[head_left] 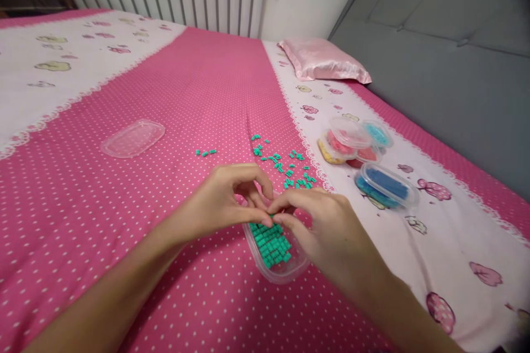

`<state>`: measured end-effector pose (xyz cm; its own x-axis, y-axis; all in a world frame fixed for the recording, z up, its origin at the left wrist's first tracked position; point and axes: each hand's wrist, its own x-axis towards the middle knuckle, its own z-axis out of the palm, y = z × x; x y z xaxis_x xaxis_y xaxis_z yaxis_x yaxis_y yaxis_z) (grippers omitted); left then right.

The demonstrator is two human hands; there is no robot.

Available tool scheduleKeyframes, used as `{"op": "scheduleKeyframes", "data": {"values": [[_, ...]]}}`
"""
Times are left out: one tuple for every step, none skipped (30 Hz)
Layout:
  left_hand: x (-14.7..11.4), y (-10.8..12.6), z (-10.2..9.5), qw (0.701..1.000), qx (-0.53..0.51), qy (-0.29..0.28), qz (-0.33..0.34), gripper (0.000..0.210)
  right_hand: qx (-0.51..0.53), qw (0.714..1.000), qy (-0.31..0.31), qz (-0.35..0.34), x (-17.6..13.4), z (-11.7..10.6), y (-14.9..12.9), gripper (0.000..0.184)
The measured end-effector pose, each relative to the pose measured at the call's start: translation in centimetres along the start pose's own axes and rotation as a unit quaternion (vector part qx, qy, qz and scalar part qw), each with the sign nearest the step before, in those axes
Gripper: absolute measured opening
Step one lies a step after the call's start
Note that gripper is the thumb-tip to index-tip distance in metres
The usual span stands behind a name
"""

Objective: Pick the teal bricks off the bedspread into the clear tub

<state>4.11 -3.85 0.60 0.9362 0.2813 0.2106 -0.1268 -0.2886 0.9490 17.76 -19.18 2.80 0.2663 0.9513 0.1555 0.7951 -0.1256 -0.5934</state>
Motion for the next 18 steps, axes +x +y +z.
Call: {"op": "scheduleKeyframes", "data": {"values": [[0.0, -0.1, -0.2, 1.0, 0.016, -0.006, 0.008, 0.022, -0.015, 1.0, -0.006, 0.004, 0.0, 0.0, 0.1, 0.018], [0.0, -0.1, -0.5, 0.999, 0.045, -0.006, 0.023, 0.024, -0.034, 0.999, -0.015, 0.005, 0.0, 0.0, 0.1, 0.019], [0.0, -0.2, -0.8, 0.996, 0.082, 0.002, 0.042, 0.026, -0.056, 0.998, -0.028, 0.005, 0.1, 0.1, 0.2, 0.02], [0.1, -0.3, -1.1, 0.991, 0.122, 0.015, 0.059, 0.027, -0.079, 0.996, -0.043, 0.003, 0.1, 0.2, 0.2, 0.021], [0.1, -0.3, -1.5, 0.984, 0.16, 0.031, 0.071, 0.027, -0.103, 0.993, -0.059, 0.0, 0.1, 0.3, 0.2, 0.02], [0.1, -0.3, -1.8, 0.978, 0.19, 0.048, 0.075, 0.026, -0.127, 0.989, -0.077, -0.004, 0.1, 0.4, 0.2, 0.02], [0.1, -0.3, -2.1, 0.972, 0.212, 0.064, 0.073, 0.023, -0.15, 0.984, -0.092, -0.006, 0.2, 0.6, 0.1, 0.018], [0.1, -0.2, -2.3, 0.969, 0.226, 0.075, 0.069, 0.02, -0.171, 0.979, -0.107, -0.006, 0.2, 0.8, 0.0, 0.017], [0.2, -0.2, -2.4, 0.966, 0.236, 0.081, 0.064, 0.017, -0.189, 0.975, -0.121, -0.004, 0.1, 1.1, 0.0, 0.016], [0.2, -0.2, -2.4, 0.964, 0.244, 0.084, 0.061, 0.014, -0.202, 0.97, -0.133, -0.001, 0.1, 1.4, -0.1, 0.015], [0.2, -0.2, -2.4, 0.963, 0.25, 0.084, 0.058, 0.012, -0.214, 0.966, -0.143, 0.001, 0.0, 1.7, -0.2, 0.015], [0.2, -0.2, -2.3, 0.962, 0.254, 0.082, 0.057, 0.011, -0.224, 0.963, -0.15, 0.003, -0.1, 2.0, -0.3, 0.015], [0.2, -0.3, -2.3, 0.962, 0.256, 0.08, 0.056, 0.011, -0.234, 0.96, -0.151, 0.003, -0.3, 2.3, -0.3, 0.016], [0.2, -0.4, -2.2, 0.961, 0.258, 0.078, 0.056, 0.01, -0.242, 0.958, -0.151, 0.002, -0.3, 2.5, -0.3, 0.018], [0.2, -0.6, -2.1, 0.961, 0.259, 0.074, 0.057, 0.009, -0.249, 0.957, -0.149, 0.002, -0.4, 2.6, -0.3, 0.018], [0.2, -0.7, -2.1, 0.961, 0.259, 0.07, 0.06, 0.009, -0.252, 0.956, -0.151, 0.005, -0.4, 2.7, -0.4, 0.018], [0.2, -0.9, -2.1, 0.961, 0.259, 0.066, 0.064, 0.009, -0.252, 0.955, -0.156, 0.011, -0.4, 2.8, -0.4, 0.018], [0.2, -1.0, -2.0, 0.961, 0.26, 0.062, 0.068, 0.01, -0.251, 0.954, -0.164, 0.019, -0.3, 2.7, -0.4, 0.018]]}}
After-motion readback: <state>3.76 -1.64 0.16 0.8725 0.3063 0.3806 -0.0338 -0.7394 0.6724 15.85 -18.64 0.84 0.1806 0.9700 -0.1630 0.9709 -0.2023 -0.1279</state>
